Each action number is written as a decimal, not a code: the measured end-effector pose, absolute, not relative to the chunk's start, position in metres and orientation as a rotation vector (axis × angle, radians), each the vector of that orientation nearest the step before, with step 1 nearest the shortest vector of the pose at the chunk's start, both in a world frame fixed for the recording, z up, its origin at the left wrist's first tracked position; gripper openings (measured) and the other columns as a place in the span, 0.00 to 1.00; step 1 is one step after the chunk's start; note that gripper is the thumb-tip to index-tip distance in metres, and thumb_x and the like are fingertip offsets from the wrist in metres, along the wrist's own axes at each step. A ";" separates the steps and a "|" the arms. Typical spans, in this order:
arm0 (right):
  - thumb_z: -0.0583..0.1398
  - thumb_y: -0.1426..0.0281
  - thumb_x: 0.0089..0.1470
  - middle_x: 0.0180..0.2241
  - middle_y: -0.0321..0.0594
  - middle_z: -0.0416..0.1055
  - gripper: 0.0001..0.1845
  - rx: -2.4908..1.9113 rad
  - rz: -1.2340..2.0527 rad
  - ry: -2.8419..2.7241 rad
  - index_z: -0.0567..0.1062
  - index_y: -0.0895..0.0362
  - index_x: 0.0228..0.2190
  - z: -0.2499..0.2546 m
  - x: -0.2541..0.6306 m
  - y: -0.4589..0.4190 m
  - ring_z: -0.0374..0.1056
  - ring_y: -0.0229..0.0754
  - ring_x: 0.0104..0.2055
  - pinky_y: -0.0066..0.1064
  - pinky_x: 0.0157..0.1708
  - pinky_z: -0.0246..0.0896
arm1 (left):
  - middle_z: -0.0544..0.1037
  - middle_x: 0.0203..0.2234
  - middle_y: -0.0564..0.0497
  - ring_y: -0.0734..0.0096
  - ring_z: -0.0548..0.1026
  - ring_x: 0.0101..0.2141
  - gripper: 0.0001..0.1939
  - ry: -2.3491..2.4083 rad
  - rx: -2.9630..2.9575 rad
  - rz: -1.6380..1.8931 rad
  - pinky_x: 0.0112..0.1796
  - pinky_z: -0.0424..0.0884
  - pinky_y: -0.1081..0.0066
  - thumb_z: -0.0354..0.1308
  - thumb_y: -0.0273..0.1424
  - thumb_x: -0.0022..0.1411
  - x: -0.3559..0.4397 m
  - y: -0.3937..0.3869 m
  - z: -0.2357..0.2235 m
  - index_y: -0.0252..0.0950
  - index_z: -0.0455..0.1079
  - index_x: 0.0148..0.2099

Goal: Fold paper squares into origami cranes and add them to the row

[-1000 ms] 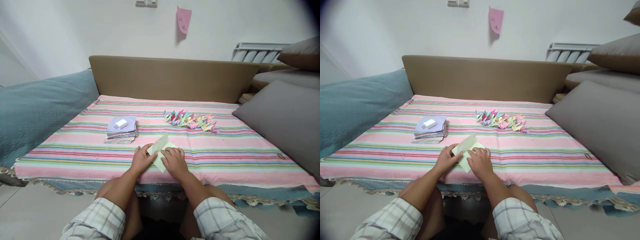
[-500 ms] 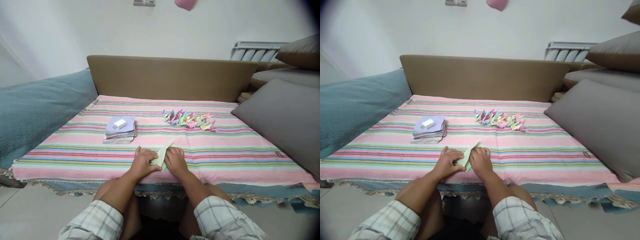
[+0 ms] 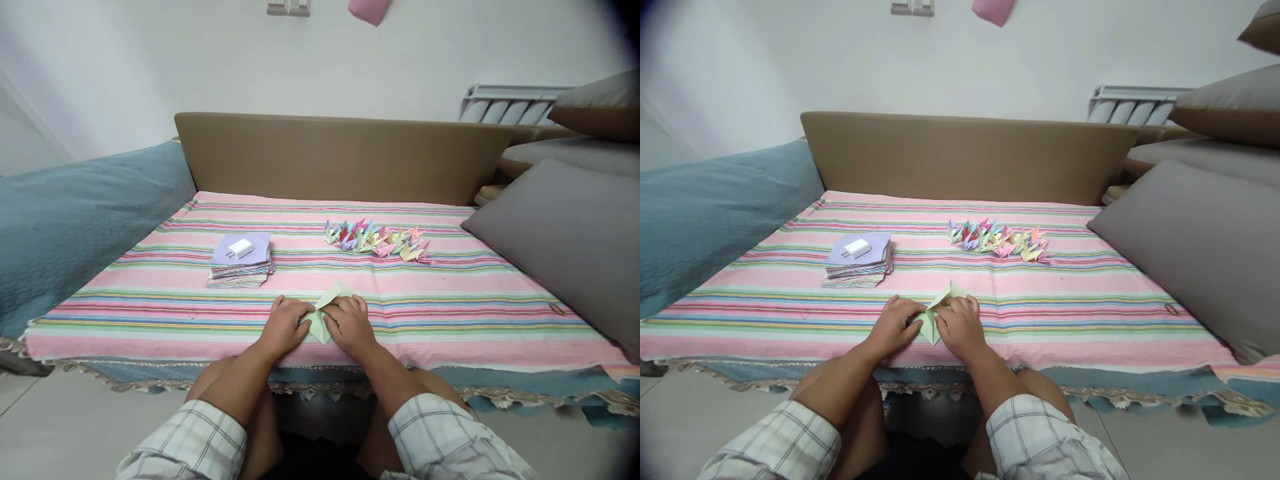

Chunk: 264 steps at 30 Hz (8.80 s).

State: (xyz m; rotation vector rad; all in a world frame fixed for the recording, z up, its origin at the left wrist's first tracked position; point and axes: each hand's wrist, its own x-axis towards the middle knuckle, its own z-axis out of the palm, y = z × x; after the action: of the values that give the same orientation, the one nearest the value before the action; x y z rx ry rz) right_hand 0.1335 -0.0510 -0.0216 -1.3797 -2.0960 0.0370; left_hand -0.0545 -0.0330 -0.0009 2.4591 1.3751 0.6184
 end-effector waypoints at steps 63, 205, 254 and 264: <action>0.39 0.63 0.63 0.48 0.40 0.72 0.25 -1.200 0.517 -2.060 0.55 0.52 0.59 -0.012 0.162 -0.051 0.59 0.43 0.55 0.47 0.58 0.40 | 0.74 0.48 0.47 0.57 0.68 0.47 0.29 1.435 2.511 0.647 0.49 0.60 0.58 0.56 0.29 0.51 -0.053 -0.027 -0.006 0.40 0.64 0.57; 0.57 0.70 0.53 0.40 0.39 0.74 0.07 -1.263 0.203 -2.080 0.75 0.52 0.32 -0.026 0.152 -0.045 0.65 0.44 0.43 0.39 0.45 0.57 | 0.76 0.46 0.51 0.61 0.72 0.45 0.20 1.538 2.518 0.737 0.47 0.65 0.58 0.50 0.26 0.51 -0.065 -0.026 -0.002 0.43 0.75 0.45; 0.57 0.70 0.54 0.40 0.40 0.70 0.11 -1.418 0.168 -2.046 0.75 0.53 0.39 -0.024 0.144 -0.046 0.60 0.45 0.45 0.37 0.47 0.53 | 0.63 0.59 0.50 0.56 0.61 0.54 0.13 1.439 2.487 0.680 0.54 0.54 0.51 0.56 0.42 0.57 -0.036 -0.038 -0.003 0.47 0.74 0.43; 0.56 0.72 0.54 0.40 0.39 0.70 0.09 -1.444 0.186 -2.048 0.75 0.53 0.37 -0.023 0.144 -0.046 0.60 0.45 0.44 0.37 0.46 0.54 | 0.59 0.60 0.47 0.50 0.58 0.56 0.14 1.516 2.475 0.519 0.53 0.54 0.48 0.64 0.43 0.48 -0.026 -0.043 0.010 0.45 0.76 0.38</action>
State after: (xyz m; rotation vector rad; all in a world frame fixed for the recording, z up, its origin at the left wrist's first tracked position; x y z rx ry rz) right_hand 0.1443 -0.0457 -0.0229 -1.4435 -2.0483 0.1860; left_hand -0.0260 -0.0434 0.0098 2.4753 1.5158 0.5187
